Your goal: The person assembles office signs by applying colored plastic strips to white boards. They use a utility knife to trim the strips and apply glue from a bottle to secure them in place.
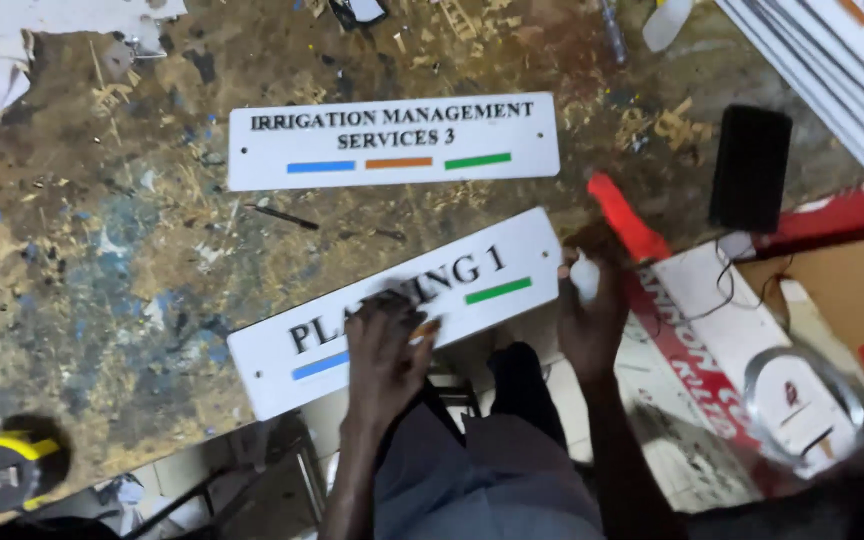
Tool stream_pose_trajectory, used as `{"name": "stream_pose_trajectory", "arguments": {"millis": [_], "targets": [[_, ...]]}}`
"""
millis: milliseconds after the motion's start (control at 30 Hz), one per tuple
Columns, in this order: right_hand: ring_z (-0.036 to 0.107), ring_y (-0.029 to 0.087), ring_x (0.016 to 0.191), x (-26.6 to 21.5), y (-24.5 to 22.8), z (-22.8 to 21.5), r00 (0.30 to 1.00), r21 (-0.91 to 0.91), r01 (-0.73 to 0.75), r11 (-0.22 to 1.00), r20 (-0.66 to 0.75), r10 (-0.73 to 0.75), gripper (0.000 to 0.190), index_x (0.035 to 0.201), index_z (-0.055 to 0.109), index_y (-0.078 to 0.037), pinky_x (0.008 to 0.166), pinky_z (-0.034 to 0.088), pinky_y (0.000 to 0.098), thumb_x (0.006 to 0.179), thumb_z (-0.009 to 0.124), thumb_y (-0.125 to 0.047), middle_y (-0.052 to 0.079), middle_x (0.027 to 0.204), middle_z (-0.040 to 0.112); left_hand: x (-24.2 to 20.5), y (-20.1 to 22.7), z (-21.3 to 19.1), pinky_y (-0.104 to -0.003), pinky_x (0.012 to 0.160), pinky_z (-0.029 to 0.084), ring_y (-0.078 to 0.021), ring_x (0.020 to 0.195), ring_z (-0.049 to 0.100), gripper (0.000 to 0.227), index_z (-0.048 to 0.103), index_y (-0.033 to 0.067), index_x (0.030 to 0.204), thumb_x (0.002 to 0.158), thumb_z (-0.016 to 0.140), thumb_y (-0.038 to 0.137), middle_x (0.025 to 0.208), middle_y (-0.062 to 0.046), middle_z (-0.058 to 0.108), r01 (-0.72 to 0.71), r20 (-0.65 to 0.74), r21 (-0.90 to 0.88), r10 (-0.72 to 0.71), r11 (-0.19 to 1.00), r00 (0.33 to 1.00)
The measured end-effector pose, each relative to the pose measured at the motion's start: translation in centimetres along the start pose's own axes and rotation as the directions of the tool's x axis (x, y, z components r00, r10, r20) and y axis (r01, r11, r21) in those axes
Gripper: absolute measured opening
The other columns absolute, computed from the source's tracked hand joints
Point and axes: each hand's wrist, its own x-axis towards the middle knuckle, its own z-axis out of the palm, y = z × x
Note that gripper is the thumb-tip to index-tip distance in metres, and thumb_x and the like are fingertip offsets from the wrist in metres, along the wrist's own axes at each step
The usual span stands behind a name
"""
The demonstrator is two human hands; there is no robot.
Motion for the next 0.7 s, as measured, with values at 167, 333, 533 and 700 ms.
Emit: {"name": "stream_pose_trajectory", "arguments": {"millis": [167,333,533,700], "targets": [[0.071,0.054,0.126,-1.9,-2.9,1.6,0.999,-0.041,-0.040,0.998,-0.005,0.040,0.039,0.138,0.070,0.005,0.113,0.052,0.0625,0.114,0.076,-0.025,0.033,0.125,0.074,-0.1,0.6,-1.2,-0.053,0.098,0.053,-0.0431,0.120,0.069,0.022,0.083,0.0100,0.114,0.102,0.088,0.028,0.121,-0.012,0.076,-0.092,-0.034,-0.036,0.091,0.995,0.995],[0.080,0.040,0.112,-1.3,-7.3,1.3,0.985,-0.018,-0.146,0.989,0.087,0.147,0.044,0.136,0.075,-0.002,0.102,0.059,0.0539,0.115,0.071,-0.040,0.020,0.117,0.081,1.2,-0.3,-1.1,-0.053,0.091,0.053,-0.0442,0.118,0.069,0.026,0.083,0.0079,0.115,0.106,0.084,0.032,0.116,-0.011,0.073,-0.112,0.020,-0.005,0.112,0.994,0.993],[0.081,0.034,0.105,-0.4,-5.4,0.8,0.952,0.016,-0.246,0.969,0.192,0.239,0.045,0.134,0.075,-0.007,0.095,0.060,0.0506,0.112,0.073,-0.045,0.016,0.114,0.082,1.7,-0.3,-1.3,-0.051,0.091,0.048,-0.0393,0.116,0.065,0.032,0.084,0.0096,0.117,0.110,0.074,0.039,0.121,-0.008,0.070,-0.027,0.171,0.113,0.008,0.993,0.985],[0.075,0.024,0.105,1.6,-3.9,0.4,0.952,0.159,-0.276,0.948,0.180,0.247,0.024,0.128,0.072,-0.006,0.096,0.061,0.0429,0.110,0.078,-0.020,0.013,0.110,0.075,3.0,-0.6,0.4,-0.055,0.090,0.048,-0.0436,0.117,0.063,0.031,0.084,0.0132,0.120,0.105,0.076,0.040,0.119,-0.010,0.068,0.025,0.270,0.206,-0.081,0.978,0.959]]}}
